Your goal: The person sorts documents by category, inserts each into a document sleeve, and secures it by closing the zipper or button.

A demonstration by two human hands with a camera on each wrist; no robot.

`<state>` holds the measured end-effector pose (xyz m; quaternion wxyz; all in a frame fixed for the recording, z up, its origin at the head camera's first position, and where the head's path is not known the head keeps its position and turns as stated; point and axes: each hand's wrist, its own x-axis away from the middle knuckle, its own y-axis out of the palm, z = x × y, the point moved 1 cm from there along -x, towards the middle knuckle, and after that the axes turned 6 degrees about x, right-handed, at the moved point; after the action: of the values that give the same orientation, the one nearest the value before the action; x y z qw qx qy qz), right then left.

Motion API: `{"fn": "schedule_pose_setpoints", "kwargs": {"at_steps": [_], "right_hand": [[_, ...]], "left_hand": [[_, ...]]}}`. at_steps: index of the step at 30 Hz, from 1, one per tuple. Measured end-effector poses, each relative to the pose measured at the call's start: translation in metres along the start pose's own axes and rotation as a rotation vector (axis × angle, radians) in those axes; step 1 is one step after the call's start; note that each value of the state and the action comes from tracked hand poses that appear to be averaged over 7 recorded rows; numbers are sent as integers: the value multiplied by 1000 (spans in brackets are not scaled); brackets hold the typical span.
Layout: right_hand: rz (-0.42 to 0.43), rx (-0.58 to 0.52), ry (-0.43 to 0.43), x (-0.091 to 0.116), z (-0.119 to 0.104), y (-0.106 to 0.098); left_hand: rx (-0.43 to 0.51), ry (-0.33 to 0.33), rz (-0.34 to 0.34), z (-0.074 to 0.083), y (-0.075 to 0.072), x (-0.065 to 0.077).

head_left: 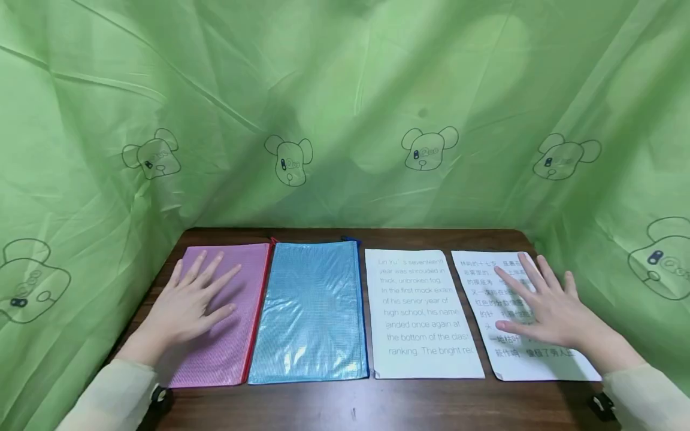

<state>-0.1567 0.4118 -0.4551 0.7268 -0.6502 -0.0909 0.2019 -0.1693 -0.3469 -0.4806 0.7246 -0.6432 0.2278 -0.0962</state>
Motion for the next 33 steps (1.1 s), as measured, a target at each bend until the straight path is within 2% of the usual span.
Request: {"fn": "schedule_pose_setpoints", "kwargs": {"at_steps": [5,9,13,17,21,24,28,33], "right_hand": [[-18,-64,29,-11,-10,1],[-49,-140,70,-20,-23,2],[-44,-233,93,-29,-37,3],[-11,-319,95,-40,-50,2],[-46,-392,146,-48,-58,3],[-78,-449,191,-51,-64,4],[-91,-530,191,-55,-73,5],[-119,-576,188,-60,-80,7]], "left_hand": [[60,-28,-12,23,4,-26],[146,-92,-23,51,5,-50],[236,-144,-25,83,7,-69],[318,-137,27,115,12,-86],[393,-107,82,143,20,-104],[482,-122,76,161,27,-115],[609,-156,47,184,34,-127],[692,-171,33,211,42,-137]]}}
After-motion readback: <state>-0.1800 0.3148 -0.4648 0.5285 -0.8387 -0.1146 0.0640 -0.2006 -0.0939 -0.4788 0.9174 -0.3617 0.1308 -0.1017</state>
